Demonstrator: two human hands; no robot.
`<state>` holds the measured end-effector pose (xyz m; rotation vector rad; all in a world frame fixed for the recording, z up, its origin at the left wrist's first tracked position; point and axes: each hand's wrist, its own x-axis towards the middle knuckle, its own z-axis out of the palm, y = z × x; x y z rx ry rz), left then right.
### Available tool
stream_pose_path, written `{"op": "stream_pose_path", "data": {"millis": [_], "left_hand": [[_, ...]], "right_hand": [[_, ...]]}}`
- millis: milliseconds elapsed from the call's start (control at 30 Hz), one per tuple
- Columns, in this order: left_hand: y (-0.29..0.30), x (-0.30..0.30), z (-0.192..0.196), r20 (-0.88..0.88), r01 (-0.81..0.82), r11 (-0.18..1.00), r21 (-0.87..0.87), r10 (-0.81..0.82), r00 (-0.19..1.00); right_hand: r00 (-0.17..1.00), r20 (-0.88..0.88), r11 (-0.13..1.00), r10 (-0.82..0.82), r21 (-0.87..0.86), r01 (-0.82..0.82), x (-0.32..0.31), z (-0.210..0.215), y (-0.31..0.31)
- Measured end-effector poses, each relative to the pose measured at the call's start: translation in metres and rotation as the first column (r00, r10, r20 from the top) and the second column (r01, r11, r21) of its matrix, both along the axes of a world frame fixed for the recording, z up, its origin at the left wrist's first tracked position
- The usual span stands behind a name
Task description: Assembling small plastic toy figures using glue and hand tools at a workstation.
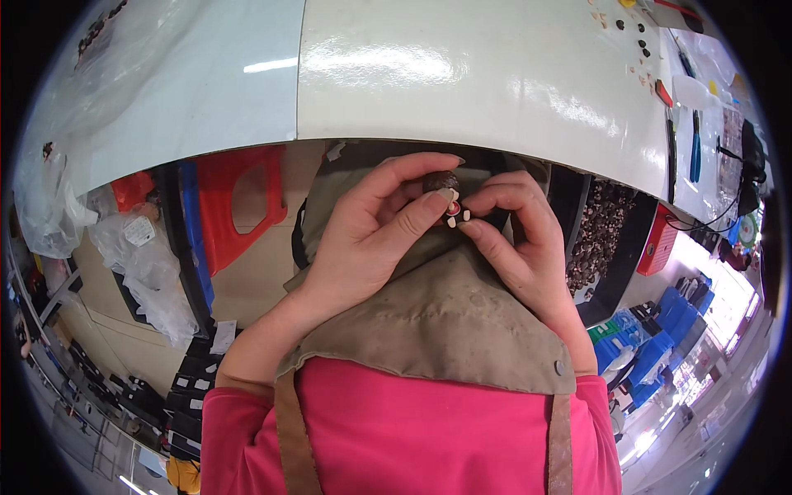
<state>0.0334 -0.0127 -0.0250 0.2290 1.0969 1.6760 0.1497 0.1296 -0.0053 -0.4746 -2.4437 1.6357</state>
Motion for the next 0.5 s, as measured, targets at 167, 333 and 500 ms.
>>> {"op": "stream_pose_path", "data": {"millis": [167,333,500], "left_hand": [[0.0,0.0007,0.0016,0.013,-0.01,1.0,-0.003,0.01,1.0],[-0.0012,0.0018,0.0015,0.021,-0.014,1.0,-0.011,0.015,1.0],[-0.0019,0.0021,-0.0006,-0.121,-0.025,1.0,-0.008,0.024,0.992]], "right_hand": [[1.0,-0.016,1.0,0.014,-0.007,-0.014,-0.0018,0.0018,0.0015],[1.0,-0.002,0.997,0.003,-0.077,-0.003,-0.0012,0.0013,-0.0001],[1.0,0.018,0.971,-0.019,-0.239,0.023,-0.0014,-0.0015,0.0012]]}}
